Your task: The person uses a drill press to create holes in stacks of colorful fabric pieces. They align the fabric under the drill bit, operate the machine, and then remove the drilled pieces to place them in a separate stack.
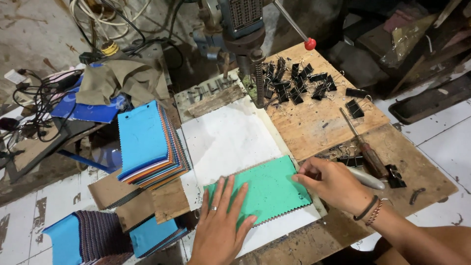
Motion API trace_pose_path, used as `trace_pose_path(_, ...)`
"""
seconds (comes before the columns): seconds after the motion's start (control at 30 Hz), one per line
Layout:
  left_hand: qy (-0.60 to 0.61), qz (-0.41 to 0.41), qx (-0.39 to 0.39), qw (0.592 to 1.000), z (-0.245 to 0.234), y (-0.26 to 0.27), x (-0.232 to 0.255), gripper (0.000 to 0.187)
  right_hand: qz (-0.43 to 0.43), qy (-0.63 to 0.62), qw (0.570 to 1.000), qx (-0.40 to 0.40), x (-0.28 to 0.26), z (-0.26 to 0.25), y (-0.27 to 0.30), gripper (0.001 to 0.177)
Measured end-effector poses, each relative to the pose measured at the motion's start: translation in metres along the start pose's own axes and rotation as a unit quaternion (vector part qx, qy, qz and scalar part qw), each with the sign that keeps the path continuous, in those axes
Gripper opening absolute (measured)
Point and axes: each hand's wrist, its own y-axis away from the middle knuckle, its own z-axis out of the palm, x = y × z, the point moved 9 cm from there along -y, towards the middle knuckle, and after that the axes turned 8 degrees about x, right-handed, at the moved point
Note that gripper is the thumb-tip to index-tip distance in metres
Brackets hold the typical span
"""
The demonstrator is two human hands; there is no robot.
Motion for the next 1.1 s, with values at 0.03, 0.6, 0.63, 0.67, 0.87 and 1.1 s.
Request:
trace_pose_path(0.03, 0.000, -0.001, -0.001, 1.000, 0.002, 0.002, -0.001, 0.069, 0.000, 0.000, 1.000, -0.001, 0.004, 0.003, -0.003, 0.019)
trace_pose_path(0.6, 0.002, -0.017, -0.012, 1.000, 0.009, 0.006, -0.006, 0.070, -0.001, -0.069, 0.997, 0.019, -0.004, 0.003, -0.005, 0.020)
trace_pose_path(0.63, 0.002, -0.017, -0.012, 1.000, 0.008, 0.006, -0.006, 0.070, -0.001, -0.069, 0.997, 0.019, -0.003, 0.003, -0.006, 0.020)
trace_pose_path(0.67, 0.005, -0.019, -0.018, 1.000, 0.010, 0.006, -0.006, 0.070, 0.010, -0.054, 0.999, 0.005, 0.001, 0.006, -0.006, 0.020)
trace_pose_path(0.87, 0.008, -0.018, -0.021, 1.000, 0.009, 0.006, -0.006, 0.070, -0.035, 0.029, 0.997, -0.055, 0.016, 0.018, -0.006, 0.037)
trace_pose_path(1.1, 0.019, -0.017, -0.009, 1.000, 0.004, 0.005, -0.004, 0.069, -0.031, 0.061, 0.995, -0.079, 0.017, 0.016, 0.003, 0.030)
